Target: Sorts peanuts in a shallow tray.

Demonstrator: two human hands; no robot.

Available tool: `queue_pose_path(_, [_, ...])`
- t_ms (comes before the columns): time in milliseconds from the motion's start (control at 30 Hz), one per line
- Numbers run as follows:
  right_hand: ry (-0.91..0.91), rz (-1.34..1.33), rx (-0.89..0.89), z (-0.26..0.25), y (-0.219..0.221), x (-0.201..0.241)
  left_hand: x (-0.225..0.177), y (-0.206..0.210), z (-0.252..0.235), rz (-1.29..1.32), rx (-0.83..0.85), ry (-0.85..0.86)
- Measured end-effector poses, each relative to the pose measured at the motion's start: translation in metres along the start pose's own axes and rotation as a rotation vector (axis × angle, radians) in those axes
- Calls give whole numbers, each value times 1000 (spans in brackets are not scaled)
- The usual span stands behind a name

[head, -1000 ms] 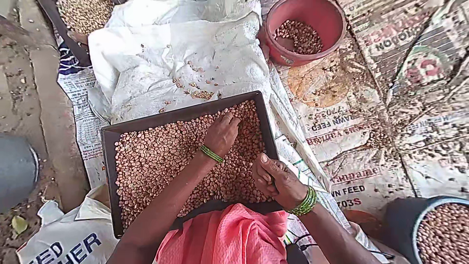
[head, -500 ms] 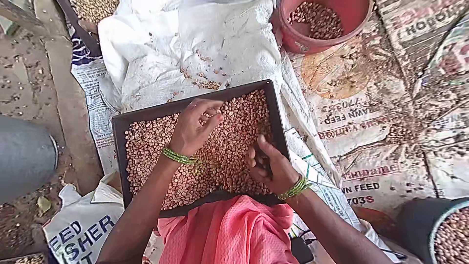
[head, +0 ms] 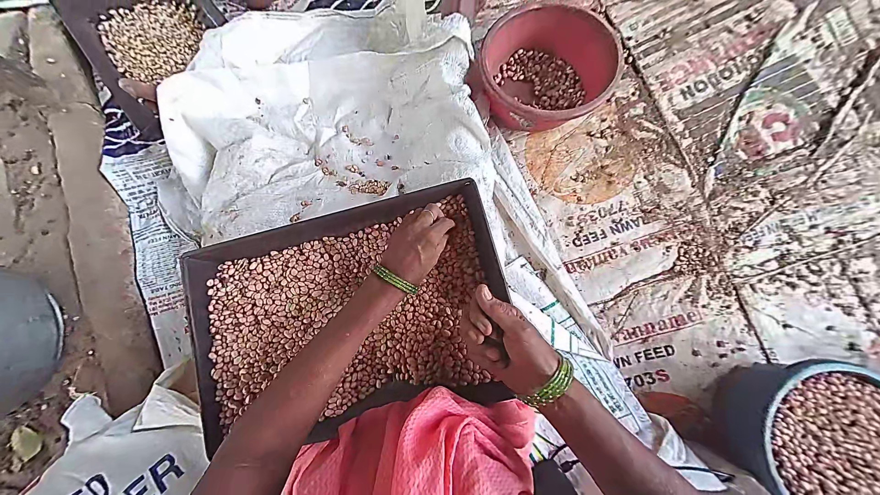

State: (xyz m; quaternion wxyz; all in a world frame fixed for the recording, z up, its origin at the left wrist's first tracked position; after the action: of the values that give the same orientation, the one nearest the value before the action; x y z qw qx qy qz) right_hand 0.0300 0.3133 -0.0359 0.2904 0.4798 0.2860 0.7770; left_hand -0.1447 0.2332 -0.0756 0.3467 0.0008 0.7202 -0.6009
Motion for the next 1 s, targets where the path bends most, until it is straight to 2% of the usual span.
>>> queue_pose_path(167, [9,4,-16,-1,1,0,-6,-6,-4,-13,131,-136])
queue_pose_path(233, [10,12,-12,0,1,1,-3,-12,-2,59,137,-206])
queue_pose_path(300, [15,13,-23,2,1,2,2,-22,10,305,84,-279])
queue_pose_path(467, [38,-10,-23,-5,5,-5,1,-47,65,1368,-78,-347])
queue_pose_path(533, [52,-7,-6,-10,10,-8,0,-51,79,1554,-123,-343])
queue_pose_path(600, [56,13,9,-14,13,-10,1,-53,89,1616,-148,-299])
queue_pose_path(700, [62,20,-61,-23,22,-11,-9,-59,97,1444,-123,-194])
queue_pose_path(833, [108,33,-86,-30,24,-19,-35,-76,107,845,-48,-36])
queue_pose_path(900, [105,34,-48,-33,25,-19,-19,-88,111,573,-77,-103])
queue_pose_path(1000, [84,0,-15,-34,25,-16,41,-81,113,292,-157,-351])
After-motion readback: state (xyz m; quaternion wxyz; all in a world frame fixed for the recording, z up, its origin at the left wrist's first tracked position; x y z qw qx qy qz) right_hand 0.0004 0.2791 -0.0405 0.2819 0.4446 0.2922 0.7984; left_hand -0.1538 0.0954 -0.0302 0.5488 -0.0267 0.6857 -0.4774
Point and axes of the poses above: each hand's wrist, its own z-axis away from the middle knuckle, its own y-axis out of the palm, x = y × z, the point moved 2 cm from there along -z, towards the middle knuckle, and after that the axes turned 9 degrees about x, right-handed, at the moved point
